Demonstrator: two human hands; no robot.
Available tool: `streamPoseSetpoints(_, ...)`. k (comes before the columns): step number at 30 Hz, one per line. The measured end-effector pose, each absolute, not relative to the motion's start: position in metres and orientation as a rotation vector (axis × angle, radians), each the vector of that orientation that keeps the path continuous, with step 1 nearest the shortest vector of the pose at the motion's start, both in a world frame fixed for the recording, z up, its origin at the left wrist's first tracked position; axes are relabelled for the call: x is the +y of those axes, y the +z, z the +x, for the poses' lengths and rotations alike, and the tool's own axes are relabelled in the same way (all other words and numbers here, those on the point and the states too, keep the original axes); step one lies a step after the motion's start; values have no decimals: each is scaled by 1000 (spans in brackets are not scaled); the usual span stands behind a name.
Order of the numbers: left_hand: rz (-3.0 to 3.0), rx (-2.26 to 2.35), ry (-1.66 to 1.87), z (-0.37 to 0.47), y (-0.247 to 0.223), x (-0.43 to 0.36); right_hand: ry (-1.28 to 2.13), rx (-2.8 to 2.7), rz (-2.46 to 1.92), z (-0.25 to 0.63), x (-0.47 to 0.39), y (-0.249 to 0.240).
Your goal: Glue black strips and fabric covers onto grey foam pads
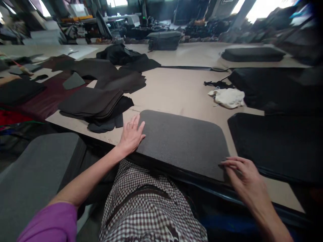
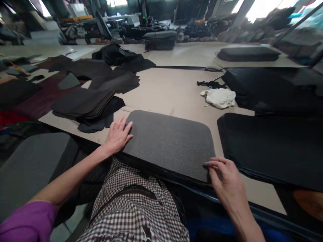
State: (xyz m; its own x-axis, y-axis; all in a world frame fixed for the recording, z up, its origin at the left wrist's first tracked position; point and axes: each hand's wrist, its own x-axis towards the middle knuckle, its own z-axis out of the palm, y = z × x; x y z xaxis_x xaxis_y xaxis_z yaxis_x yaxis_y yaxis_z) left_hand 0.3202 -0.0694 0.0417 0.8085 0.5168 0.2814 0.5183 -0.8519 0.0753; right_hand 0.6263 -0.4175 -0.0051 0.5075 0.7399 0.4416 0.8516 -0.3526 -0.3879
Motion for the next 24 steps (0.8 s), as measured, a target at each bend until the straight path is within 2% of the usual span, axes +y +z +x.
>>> streamPoseSetpoints(4, -3220, -458, -366, 361, 39, -89, -395, -1313, -2156, 615, -372, 11)
streamPoseSetpoints(8, -3299, -168, -212, 404, 31, -97, -294, -1566, -2202, 586, -315, 21)
streamPoseSetpoints(12, -3231, -177, -178, 414, 18, -84, -118, -1669, -2344, 579, -290, 14)
streamPoseSetpoints(19, -3048, -479, -148, 373, -2, -32, -242, -1272, -2579, 607, -342, 0)
streamPoseSetpoints(24, -2980, -544, -164, 359, -8, -24, -515, -826, -2436, 616, -431, -11)
